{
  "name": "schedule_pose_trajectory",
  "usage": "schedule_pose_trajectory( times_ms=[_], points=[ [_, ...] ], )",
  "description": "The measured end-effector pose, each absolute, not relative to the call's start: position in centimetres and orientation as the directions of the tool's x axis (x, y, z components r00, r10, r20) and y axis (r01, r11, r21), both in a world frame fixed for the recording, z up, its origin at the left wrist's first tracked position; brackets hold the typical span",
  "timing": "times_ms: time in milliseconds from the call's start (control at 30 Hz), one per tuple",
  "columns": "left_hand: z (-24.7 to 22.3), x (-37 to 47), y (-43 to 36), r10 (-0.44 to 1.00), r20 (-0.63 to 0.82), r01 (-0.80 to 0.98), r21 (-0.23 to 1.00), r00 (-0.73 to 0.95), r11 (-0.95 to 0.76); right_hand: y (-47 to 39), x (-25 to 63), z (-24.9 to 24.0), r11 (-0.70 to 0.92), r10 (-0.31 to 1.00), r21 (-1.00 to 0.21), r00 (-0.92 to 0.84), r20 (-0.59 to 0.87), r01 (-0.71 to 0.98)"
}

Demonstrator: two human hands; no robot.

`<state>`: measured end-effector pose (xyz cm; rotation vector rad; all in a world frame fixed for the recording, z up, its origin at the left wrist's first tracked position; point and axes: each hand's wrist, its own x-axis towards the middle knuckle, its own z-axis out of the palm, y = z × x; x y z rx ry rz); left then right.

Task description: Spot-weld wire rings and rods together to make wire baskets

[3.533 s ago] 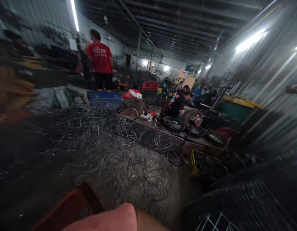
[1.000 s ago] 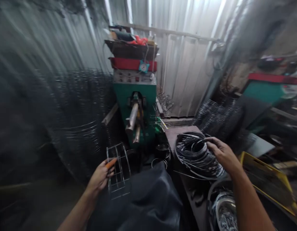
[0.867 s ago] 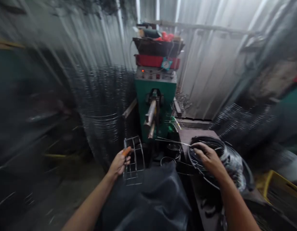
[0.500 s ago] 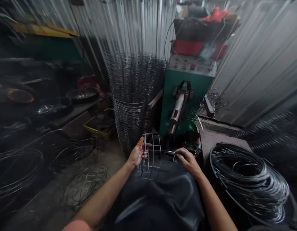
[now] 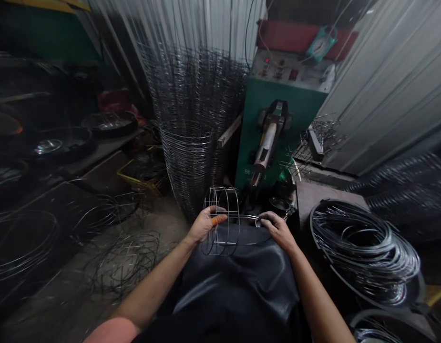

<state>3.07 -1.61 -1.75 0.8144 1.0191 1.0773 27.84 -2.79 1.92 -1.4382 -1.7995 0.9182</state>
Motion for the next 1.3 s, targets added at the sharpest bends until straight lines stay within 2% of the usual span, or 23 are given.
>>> schedule_pose_trajectory(
  times_ms=[267,533,667,800,1000,1133,1300],
  points=[
    [-2.4,2.0,-2.3,0.951,-0.251,-0.391,0.869,0.181,0.304,-2.2,27.6,2.5,0.202,0.962,-0.803,-0.269,0.054,0.561],
    [-1.7,1.2,-3.6,0.928,-0.334,-0.36,0.855,0.168,0.373,-0.4,23.9,3.0,0.461,0.839,-0.708,-0.522,0.152,0.535],
    [-1.7,0.8,-3.8,0.903,-0.378,-0.343,0.836,0.205,0.428,-0.1,23.8,3.4,0.513,0.797,-0.666,-0.588,0.137,0.541],
    [-1.3,0.5,-3.2,0.888,-0.394,-0.39,0.798,0.239,0.459,0.6,25.8,4.0,0.493,0.855,-0.611,-0.476,0.207,0.619],
    [0.6,1.2,-0.7,0.897,-0.336,-0.441,0.784,0.288,0.436,2.1,29.0,4.5,0.385,0.922,-0.688,-0.222,0.317,0.615],
    [1.0,2.0,1.6,0.897,-0.314,-0.401,0.812,0.311,0.424,2.9,30.5,3.4,0.36,0.919,-0.684,-0.116,0.376,0.635],
    [1.0,3.2,4.1,0.89,-0.374,-0.366,0.815,0.263,0.45,3.9,31.7,1.1,0.363,0.895,-0.683,-0.035,0.444,0.634]
  ],
)
